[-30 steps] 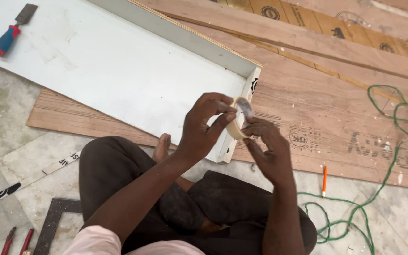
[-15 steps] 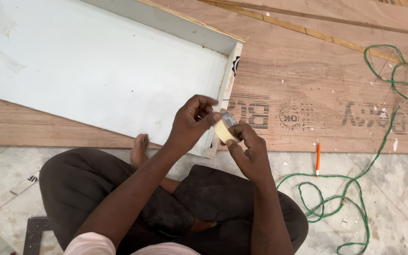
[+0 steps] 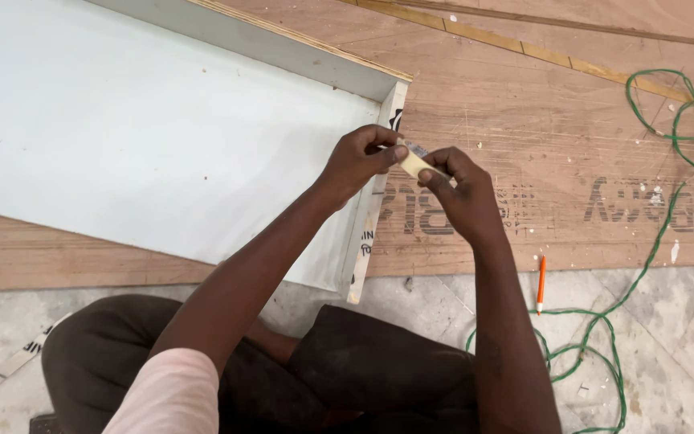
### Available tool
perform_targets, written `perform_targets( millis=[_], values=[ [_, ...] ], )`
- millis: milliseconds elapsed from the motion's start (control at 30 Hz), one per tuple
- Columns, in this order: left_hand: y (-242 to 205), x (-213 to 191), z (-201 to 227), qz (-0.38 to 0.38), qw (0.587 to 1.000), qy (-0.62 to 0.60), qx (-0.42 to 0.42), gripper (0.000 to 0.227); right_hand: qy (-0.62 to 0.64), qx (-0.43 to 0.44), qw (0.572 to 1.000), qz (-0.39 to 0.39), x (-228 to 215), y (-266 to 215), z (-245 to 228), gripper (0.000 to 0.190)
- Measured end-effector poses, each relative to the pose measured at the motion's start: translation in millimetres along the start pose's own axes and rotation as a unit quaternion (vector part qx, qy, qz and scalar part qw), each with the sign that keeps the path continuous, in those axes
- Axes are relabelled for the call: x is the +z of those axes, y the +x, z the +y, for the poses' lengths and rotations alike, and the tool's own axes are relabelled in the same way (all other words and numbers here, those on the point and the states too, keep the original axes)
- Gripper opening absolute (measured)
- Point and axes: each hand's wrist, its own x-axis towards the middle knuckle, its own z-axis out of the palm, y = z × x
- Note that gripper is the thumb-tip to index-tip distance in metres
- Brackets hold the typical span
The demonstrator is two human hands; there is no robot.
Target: The person sits on the floor and applies strips of masking tape to the edge of a white rectangular board. They tear pieces of tape from a roll and press them down along the board's edge, smoothing them with their fingers.
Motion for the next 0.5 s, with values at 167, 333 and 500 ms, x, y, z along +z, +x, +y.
perform_targets(
  millis=[167, 333, 500],
  values=[
    [54, -4, -26, 0.026, 0.998, -0.056, -0.019, 0.031, -0.025, -0.014, 1.0, -0.004, -5, 47, 26, 0.021],
    [108, -20, -51, 0.051, 0.995, -0.05, -0.069, 0.02, 0.015, -0.005, 1.0, -0.027, -6, 91, 45, 0.016],
    [150, -20, -59, 0.131, 0.986, 0.096, -0.032, 0.017, -0.172, -0.053, 0.984, -0.018, -17, 133, 47, 0.026]
  ],
)
